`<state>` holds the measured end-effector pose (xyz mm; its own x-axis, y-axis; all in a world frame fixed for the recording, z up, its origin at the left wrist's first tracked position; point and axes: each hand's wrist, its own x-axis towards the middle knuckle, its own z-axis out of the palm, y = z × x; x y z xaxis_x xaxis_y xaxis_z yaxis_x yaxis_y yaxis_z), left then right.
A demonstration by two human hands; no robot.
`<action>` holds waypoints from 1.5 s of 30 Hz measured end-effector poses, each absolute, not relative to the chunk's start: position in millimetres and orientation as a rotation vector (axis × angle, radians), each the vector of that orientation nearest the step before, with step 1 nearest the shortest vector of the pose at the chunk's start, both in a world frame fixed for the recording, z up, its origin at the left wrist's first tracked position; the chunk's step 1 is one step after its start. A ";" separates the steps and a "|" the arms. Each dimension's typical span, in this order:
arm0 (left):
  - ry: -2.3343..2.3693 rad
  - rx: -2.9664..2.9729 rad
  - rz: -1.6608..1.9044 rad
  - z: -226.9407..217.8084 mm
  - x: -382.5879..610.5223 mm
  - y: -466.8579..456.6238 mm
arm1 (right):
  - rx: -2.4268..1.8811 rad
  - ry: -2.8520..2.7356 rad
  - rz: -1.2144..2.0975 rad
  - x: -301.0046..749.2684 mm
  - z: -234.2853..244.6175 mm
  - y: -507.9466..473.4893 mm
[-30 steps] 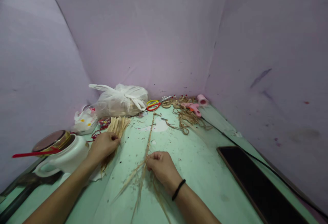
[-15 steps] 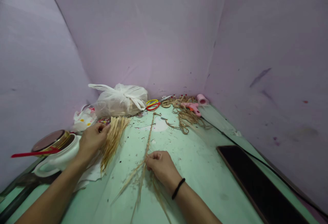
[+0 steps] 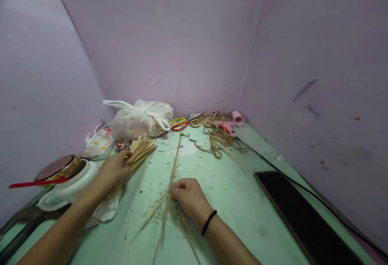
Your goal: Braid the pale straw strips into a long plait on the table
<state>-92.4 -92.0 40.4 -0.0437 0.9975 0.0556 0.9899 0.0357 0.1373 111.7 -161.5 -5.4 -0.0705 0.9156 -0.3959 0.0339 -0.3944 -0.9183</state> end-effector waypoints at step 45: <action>1.885 2.070 1.404 66.8 -104.2 -64.3 | -1.496 -1.058 1.582 111.5 -5.3 -160.7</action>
<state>-104.2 -64.3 66.8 -0.1261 0.7999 0.5867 0.7914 -0.2755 0.5457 111.5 -160.7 -5.3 -0.0828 0.9041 -0.4192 0.0422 -0.4171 -0.9079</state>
